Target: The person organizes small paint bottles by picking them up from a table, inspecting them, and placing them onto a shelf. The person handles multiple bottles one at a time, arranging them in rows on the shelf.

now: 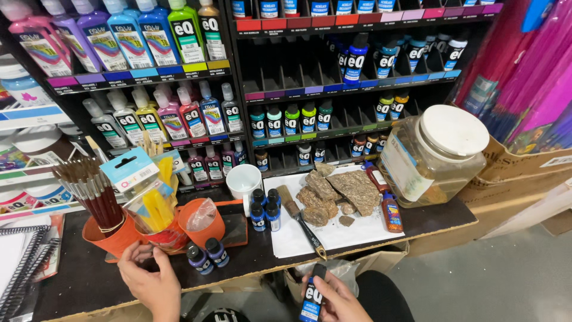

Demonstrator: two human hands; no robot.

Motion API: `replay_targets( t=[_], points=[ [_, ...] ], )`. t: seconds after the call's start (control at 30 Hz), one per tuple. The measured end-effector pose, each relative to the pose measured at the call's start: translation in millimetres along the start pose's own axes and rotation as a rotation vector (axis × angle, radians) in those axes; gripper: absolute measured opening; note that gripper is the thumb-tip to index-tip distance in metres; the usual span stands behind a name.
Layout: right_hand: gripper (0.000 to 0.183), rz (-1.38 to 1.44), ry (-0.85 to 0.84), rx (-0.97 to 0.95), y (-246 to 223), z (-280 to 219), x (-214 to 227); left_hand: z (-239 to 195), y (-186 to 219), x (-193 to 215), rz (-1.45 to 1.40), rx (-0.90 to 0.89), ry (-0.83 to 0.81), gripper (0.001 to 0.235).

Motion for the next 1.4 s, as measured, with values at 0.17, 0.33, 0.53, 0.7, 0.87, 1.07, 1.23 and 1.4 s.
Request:
replay_targets(
  t=[0.17,0.33,0.53,0.7,0.87,1.07,1.23,1.4],
  points=[
    [0.033,-0.041,-0.011,-0.040,-2,-9,-9,0,1,2,-0.009,-0.013,0.020,0.033],
    [0.034,-0.042,-0.081,0.003,2,1,-2,-1,0,2,-0.014,-0.021,0.023,0.033],
    [0.034,-0.106,-0.069,0.029,4,4,0,-1,0,2,0.000,-0.048,0.026,0.034],
    [0.036,-0.136,-0.086,0.094,4,8,3,0,1,1,0.017,-0.003,0.004,0.033],
    [0.037,-0.080,-0.058,0.005,1,-1,-4,-1,0,1,0.012,-0.002,0.008,0.033],
    [0.035,-0.116,-0.044,0.006,1,-2,-1,-1,2,1,0.008,-0.006,0.002,0.032],
    [0.036,-0.090,-0.038,-0.014,2,-3,-1,-1,4,0,0.005,-0.022,0.000,0.031],
    [0.032,-0.131,-0.048,0.027,-1,-2,-3,-2,3,0,-0.014,-0.045,0.000,0.031]
  ],
)
Point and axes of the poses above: each hand's wrist, its own z-axis towards the middle knuckle, its own x-axis out of the back of the hand, y = z × x, the point moved 8 cm from there along z, towards the middle knuckle, and after that the axes turned 4 degrees about -z, right-handed, at the moved point
